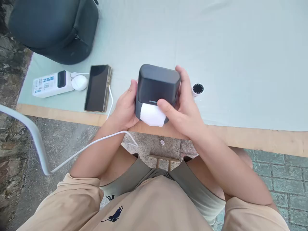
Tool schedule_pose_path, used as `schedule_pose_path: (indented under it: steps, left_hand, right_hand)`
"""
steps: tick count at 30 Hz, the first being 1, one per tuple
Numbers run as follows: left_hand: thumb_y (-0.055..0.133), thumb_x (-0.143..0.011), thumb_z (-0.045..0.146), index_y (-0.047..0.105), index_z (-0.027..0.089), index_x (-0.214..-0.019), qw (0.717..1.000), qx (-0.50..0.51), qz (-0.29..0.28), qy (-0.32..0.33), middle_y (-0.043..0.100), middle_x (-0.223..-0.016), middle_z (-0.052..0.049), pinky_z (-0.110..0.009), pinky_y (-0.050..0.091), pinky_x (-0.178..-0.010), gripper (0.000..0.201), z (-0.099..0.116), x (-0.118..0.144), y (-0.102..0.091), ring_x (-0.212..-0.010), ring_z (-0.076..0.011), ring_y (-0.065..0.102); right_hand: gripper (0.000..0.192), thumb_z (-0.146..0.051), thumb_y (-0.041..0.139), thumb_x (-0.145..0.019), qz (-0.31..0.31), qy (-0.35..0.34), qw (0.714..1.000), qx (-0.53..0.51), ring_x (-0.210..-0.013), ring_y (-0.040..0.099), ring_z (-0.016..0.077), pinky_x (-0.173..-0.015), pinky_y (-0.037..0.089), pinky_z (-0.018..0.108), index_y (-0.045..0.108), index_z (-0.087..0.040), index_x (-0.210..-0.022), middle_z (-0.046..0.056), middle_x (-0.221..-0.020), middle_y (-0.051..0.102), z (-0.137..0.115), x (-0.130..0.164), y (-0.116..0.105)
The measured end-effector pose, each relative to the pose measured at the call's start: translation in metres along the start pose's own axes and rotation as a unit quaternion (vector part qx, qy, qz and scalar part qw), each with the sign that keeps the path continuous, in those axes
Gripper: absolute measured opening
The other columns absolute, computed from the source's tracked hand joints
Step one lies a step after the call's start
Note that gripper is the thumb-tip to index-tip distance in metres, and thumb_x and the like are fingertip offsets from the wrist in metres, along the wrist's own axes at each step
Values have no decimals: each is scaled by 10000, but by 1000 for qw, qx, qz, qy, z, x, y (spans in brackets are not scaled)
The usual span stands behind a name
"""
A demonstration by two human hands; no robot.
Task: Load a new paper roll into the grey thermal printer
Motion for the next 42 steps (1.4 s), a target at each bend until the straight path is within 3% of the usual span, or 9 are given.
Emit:
schedule_pose_path:
  steps: [5, 10, 16, 20, 24, 28, 32, 35, 42]
  left_hand:
    - [463, -1156, 537, 745, 226, -1309, 999, 9, 22, -28, 836, -1044, -42, -360, 707, -923, 447, -4, -2, -5, -1159, -277, 829]
    - [438, -1166, 511, 749, 222, -1296, 999, 23, 31, -35, 840, -1012, -37, -359, 711, -893, 444, -2, -4, -6, -1132, -282, 837]
    - [460, -1148, 552, 707, 225, -1375, 996, 53, -5, -73, 833, -1121, -68, -413, 694, -942, 469, 0, -1, 4, -1175, -327, 825]
    - [659, -1078, 474, 754, 198, -1216, 998, -21, -32, -46, 817, -1008, -50, -305, 653, -767, 323, 0, 3, 5, -987, -265, 833]
    - [658, -1076, 387, 737, 175, -1031, 996, -66, -41, -36, 788, -925, -28, -225, 591, -682, 231, 1, 5, 6, -826, -169, 768]
    - [653, -1074, 420, 720, 190, -1024, 996, -78, -32, -22, 748, -877, -16, -222, 579, -671, 244, 1, 5, 5, -777, -152, 731]
    - [744, -1021, 518, 749, 216, -1081, 995, -83, -64, -6, 737, -931, -4, -222, 595, -698, 307, 0, 6, 2, -798, -141, 711]
    - [790, -980, 573, 772, 235, -1111, 993, -88, -79, 3, 738, -980, 3, -215, 597, -745, 363, -2, 6, 0, -852, -138, 712]
    - [752, -1008, 547, 772, 225, -1120, 997, -59, -42, -19, 743, -922, -18, -252, 568, -692, 341, -3, 7, 3, -824, -179, 726]
  right_hand:
    - [868, -625, 576, -1018, 49, -47, 988, 140, -1635, 451, 326, -1323, 501, 612, 164, -363, -1737, 91, -1787, 325, -5, 9, -1]
    - [861, -518, 602, -1027, 42, -103, 966, 233, -1684, 383, 333, -1329, 490, 611, 155, -350, -1743, 114, -1797, 300, -28, 11, -3]
    - [646, -516, 768, -925, 123, -156, 915, 351, -1341, 660, 342, -997, 642, 503, 552, -252, -1474, 153, -1398, 631, -68, 11, -20]
    - [314, -500, 628, -1053, 258, -125, 893, 346, -697, 611, 84, -623, 467, 313, 641, -211, -1174, 67, -1119, 650, -81, 14, -33]
    - [225, -409, 559, -1071, 299, -122, 896, 303, -810, 745, 109, -536, 456, 255, 637, -199, -1094, 58, -1098, 682, -74, 7, -38]
    - [101, -258, 637, -947, 204, -191, 887, 368, -717, 693, 92, -545, 433, 229, 700, -189, -987, 13, -938, 758, -71, 1, -30]
    - [268, -318, 600, -924, 48, -76, 863, 496, -612, 539, 122, -572, 308, 266, 765, -223, -1113, 15, -767, 708, -64, -3, -20]
    - [374, -370, 584, -905, -2, -22, 844, 536, -597, 487, 149, -577, 214, 264, 761, -246, -1211, 37, -722, 670, -60, -5, -20]
    - [425, -333, 715, -785, 37, -17, 935, 353, -587, 494, 91, -596, 362, 281, 753, -262, -1202, 13, -993, 792, -69, -4, -28]
Point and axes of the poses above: each hand's wrist, its own x-axis away from the middle knuckle, its own y-axis out of the palm, z = x × y, the point moved 4 cm from there along -x, towards the middle knuckle
